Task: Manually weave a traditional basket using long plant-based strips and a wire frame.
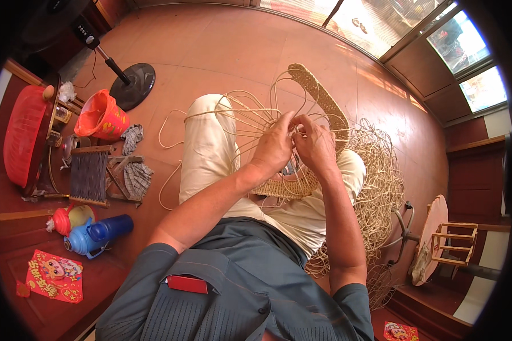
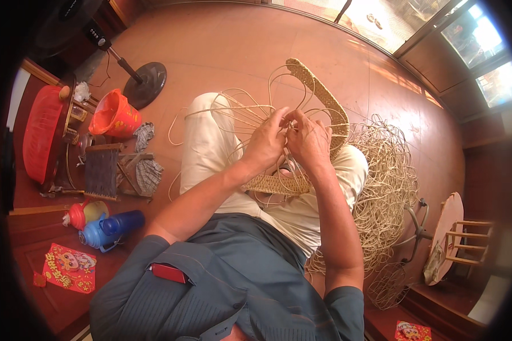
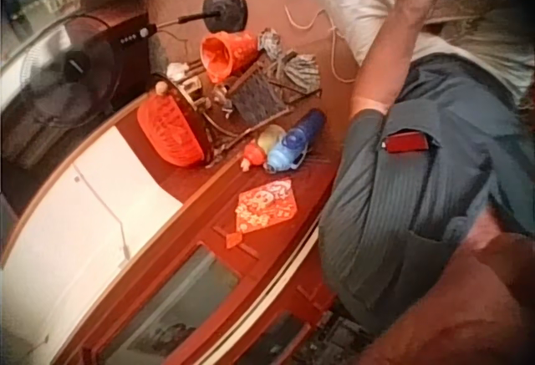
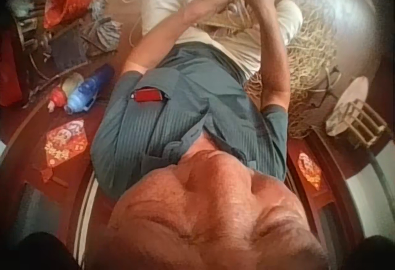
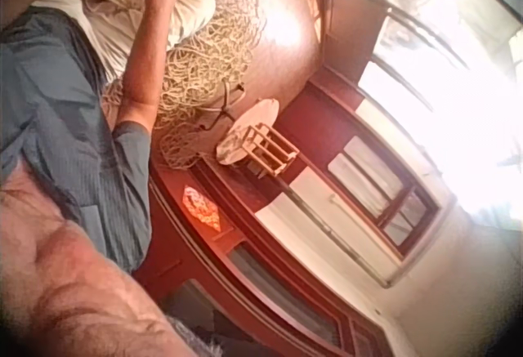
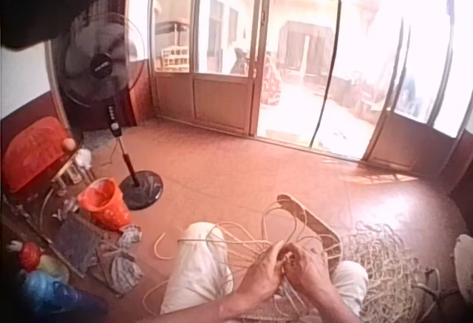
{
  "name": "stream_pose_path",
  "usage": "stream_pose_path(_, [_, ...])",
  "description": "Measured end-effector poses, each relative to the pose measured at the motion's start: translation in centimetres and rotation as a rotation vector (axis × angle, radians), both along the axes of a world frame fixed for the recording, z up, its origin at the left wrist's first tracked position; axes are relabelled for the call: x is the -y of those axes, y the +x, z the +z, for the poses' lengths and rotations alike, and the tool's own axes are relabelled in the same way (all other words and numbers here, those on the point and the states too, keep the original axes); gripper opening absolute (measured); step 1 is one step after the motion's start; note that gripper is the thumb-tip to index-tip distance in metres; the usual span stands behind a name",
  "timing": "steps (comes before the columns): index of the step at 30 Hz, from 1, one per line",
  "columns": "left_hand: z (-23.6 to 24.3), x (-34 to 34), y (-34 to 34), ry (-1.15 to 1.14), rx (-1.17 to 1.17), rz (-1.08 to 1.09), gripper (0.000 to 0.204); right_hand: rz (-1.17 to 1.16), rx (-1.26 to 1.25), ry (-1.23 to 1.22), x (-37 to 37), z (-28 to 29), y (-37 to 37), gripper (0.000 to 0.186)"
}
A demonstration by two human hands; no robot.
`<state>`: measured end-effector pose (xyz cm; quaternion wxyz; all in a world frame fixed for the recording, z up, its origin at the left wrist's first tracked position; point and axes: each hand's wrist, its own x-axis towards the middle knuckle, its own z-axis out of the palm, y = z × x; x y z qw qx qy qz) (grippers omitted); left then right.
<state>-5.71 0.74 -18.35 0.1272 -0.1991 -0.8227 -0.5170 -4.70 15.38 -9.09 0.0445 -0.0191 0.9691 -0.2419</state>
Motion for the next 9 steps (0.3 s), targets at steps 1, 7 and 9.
stream_pose_path(1, [1.6,0.2,0.4,0.002,0.003,-0.005,0.066,-0.015,-0.029,0.007,0.0,-0.1,0.2,0.033])
stream_pose_path(7, [5.0,2.6,0.6,-0.306,0.152,-0.012,0.054,-0.015,-0.169,-0.003,0.1,-0.8,1.0,0.033])
stream_pose_path(9, [6.5,3.3,0.4,-0.222,0.397,0.004,0.059,-0.038,-0.215,0.071,0.5,-0.9,1.4,0.036])
